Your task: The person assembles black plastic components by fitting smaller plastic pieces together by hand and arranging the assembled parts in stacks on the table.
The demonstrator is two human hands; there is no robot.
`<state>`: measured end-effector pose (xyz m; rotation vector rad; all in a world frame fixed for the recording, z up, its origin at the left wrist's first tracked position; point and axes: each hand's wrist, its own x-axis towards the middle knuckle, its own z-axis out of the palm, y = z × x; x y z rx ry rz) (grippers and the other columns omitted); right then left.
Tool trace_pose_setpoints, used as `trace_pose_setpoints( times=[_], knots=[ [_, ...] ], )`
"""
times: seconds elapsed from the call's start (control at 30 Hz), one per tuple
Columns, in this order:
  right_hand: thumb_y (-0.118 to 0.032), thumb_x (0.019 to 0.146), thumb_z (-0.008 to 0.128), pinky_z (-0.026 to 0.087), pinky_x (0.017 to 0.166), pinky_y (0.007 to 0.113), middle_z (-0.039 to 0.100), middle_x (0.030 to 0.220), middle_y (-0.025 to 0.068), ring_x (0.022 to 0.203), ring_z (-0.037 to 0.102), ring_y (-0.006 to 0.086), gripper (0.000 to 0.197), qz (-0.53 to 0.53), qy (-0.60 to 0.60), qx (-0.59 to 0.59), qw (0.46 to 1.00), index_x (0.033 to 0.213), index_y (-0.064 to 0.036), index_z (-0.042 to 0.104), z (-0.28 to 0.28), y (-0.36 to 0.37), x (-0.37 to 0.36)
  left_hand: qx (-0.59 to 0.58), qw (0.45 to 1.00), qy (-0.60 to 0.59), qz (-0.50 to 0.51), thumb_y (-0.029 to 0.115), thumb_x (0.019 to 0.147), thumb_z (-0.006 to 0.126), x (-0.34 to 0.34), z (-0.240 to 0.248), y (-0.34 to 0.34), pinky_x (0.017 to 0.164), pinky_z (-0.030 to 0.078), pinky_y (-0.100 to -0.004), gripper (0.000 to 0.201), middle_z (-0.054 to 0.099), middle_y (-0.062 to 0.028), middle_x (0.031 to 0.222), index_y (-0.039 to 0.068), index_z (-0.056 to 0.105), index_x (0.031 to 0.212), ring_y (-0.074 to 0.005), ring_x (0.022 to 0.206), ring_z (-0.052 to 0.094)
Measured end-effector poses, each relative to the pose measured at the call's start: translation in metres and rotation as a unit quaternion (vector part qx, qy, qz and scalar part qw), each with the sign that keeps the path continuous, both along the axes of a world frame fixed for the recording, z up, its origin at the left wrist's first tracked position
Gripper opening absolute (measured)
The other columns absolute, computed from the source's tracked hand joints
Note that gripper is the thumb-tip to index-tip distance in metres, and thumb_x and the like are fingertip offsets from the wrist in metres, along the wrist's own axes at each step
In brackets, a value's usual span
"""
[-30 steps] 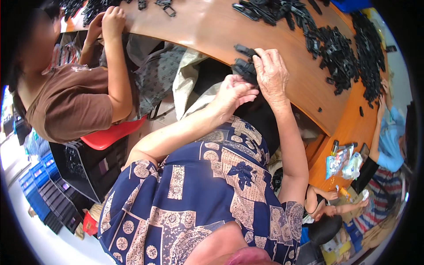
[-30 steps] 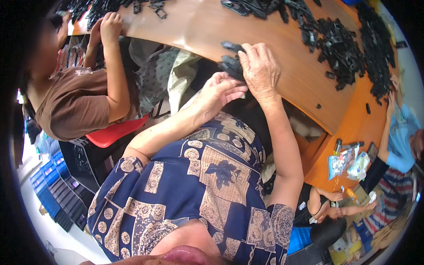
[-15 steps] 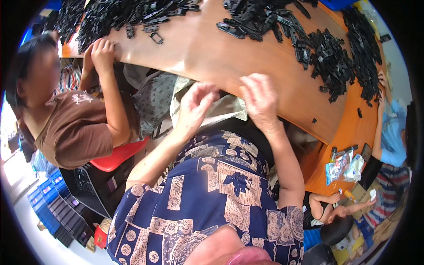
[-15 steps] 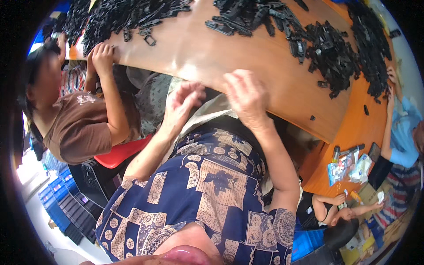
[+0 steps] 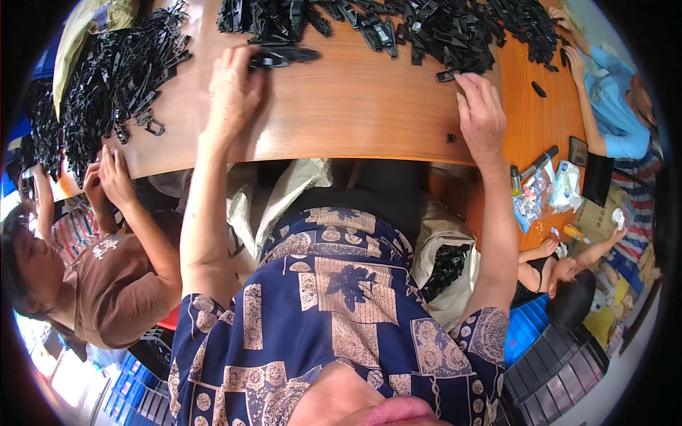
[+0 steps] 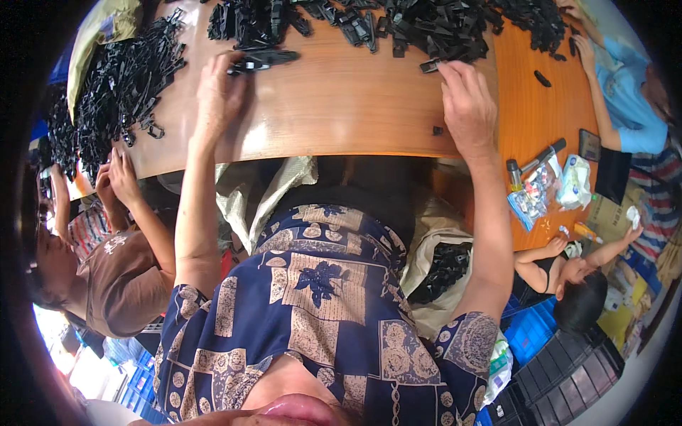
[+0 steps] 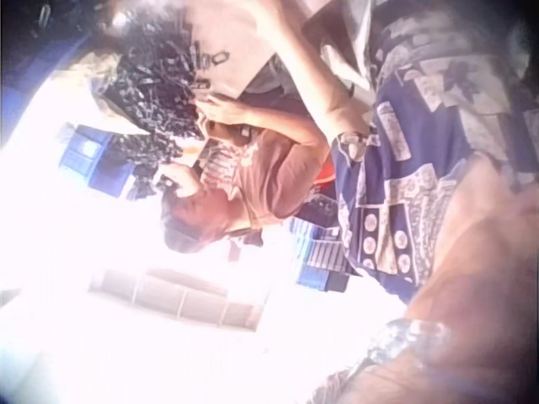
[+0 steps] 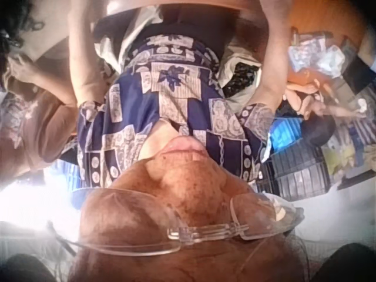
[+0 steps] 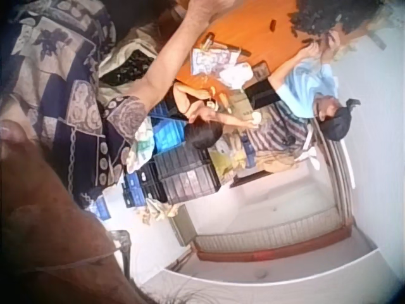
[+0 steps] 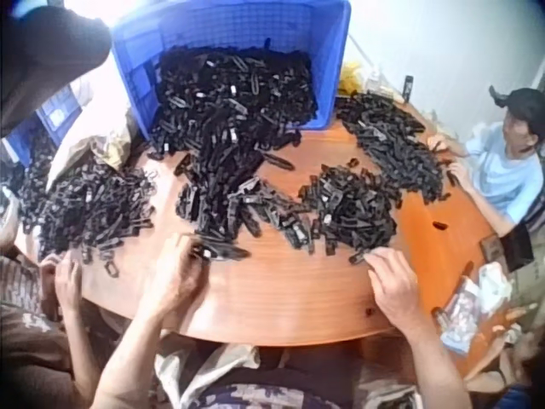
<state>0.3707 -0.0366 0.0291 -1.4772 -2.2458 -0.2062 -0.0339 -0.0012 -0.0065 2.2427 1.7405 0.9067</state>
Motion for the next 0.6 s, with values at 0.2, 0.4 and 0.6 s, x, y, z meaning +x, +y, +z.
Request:
trace_pose_setpoints(
  times=[0.2, 0.4, 0.6],
  knots=[
    [0.004, 0.082, 0.059, 0.058, 0.08, 0.037, 0.057, 0.108, 0.0089, 0.098, 0.062, 0.0261, 0.027, 0.087, -0.16, -0.041, 0.982, 0.108, -0.0032, 0.061, 0.004, 0.03, -0.004, -0.032, 0.997, -0.049, -0.055, 0.006, 0.084, 0.071, 0.062, 0.01, -0.039, 0.088, 0.051, -0.043, 0.045, 0.061, -0.0152, 0.113, 0.007, 0.058, 0.127, -0.0351, 0.102, 0.061],
    [0.004, 0.088, 0.056, 0.057, 0.083, 0.042, 0.055, 0.111, 0.0136, 0.102, 0.062, 0.0331, 0.029, 0.068, -0.207, -0.129, 0.967, 0.116, -0.0025, 0.056, 0.005, 0.032, -0.008, -0.029, 0.993, -0.118, -0.001, 0.004, 0.087, 0.069, 0.057, -0.003, -0.058, 0.081, 0.054, -0.0393, 0.048, 0.065, -0.0136, 0.11, 0.007, 0.054, 0.132, -0.0305, 0.094, 0.065],
    [-0.003, 0.091, 0.069, 0.054, 0.076, 0.027, 0.068, 0.104, 0.0063, 0.093, 0.066, 0.0127, 0.022, -0.008, 0.399, -0.276, 0.874, 0.112, -0.0028, 0.063, -0.031, -0.002, -0.03, -0.057, 0.976, -0.182, -0.107, -0.005, 0.088, 0.059, 0.081, -0.001, -0.079, 0.074, 0.056, -0.0382, 0.037, 0.067, -0.0138, 0.102, 0.009, 0.062, 0.121, -0.0294, 0.086, 0.07]
  ],
)
